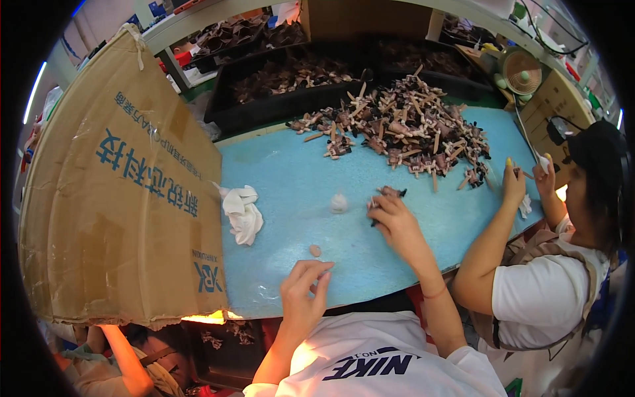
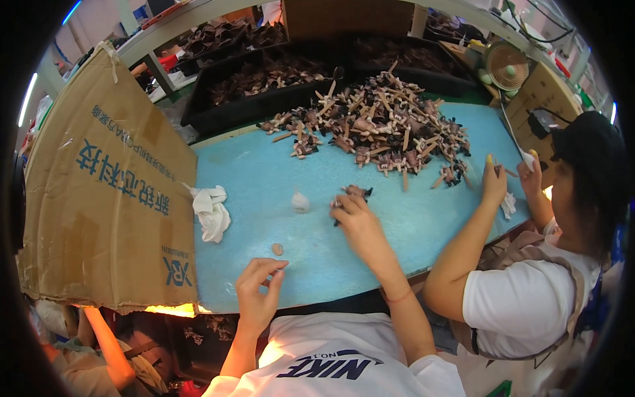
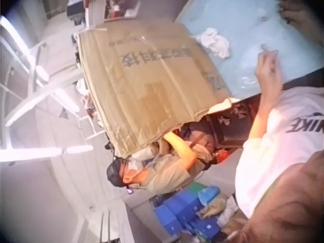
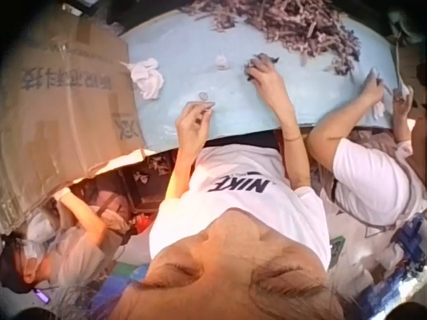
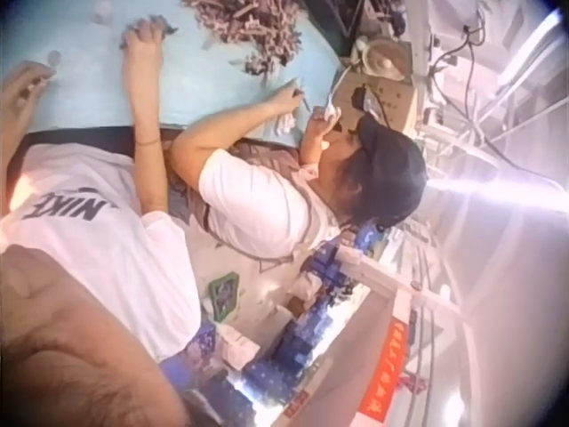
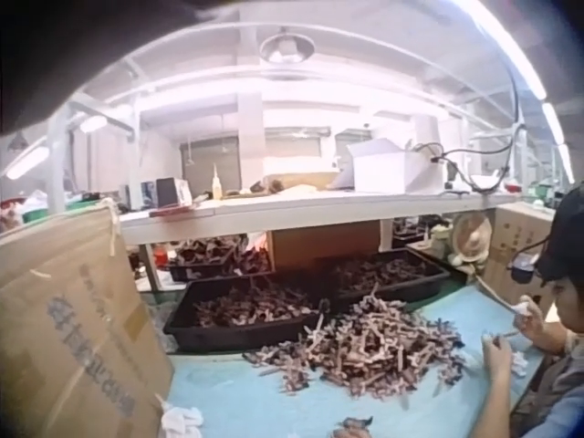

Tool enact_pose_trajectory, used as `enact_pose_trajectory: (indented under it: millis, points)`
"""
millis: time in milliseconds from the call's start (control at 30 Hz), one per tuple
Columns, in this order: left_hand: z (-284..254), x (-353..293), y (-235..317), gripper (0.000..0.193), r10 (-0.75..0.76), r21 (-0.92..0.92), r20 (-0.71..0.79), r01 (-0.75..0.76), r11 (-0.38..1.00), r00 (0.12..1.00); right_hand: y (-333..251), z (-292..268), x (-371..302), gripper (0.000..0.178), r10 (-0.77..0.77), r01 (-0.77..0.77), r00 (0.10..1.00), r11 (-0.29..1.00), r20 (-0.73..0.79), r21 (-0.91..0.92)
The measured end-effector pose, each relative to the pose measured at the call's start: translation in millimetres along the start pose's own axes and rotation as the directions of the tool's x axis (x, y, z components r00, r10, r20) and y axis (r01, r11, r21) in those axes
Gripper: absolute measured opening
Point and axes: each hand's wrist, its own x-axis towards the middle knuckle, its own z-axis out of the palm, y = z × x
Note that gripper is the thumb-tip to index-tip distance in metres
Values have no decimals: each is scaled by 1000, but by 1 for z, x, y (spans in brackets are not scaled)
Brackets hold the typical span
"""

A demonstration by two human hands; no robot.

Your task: The person assembles toy figurines by applying glue from a bottle onto miniature parts and attaching the pieces together by hand, periodically wiping the glue nozzle with a cloth and reaching into a box to retrieve parts.

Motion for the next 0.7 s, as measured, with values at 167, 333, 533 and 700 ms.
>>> enact_pose_trajectory:
  millis: [167, 333, 533, 700]
  points:
    - [28, -5, 4, 19, 13, -113, 92, -3, 994, 996, -18, -37, -39, 38, 138, -139, 990, 931, 25, 338]
    - [46, 1, 9, 18, 41, -115, 116, -28, 993, 992, -5, -47, -39, 41, 482, -428, 872, 835, -86, 345]
    - [47, -2, 13, 18, 36, -44, 123, -30, 999, 992, 8, -28, -35, 41, 178, -181, 976, 983, -124, -15]
    - [48, -3, 15, 19, 4, -59, 132, 4, 998, 991, 3, -23, -40, 40, 418, -337, 900, 846, -121, 414]
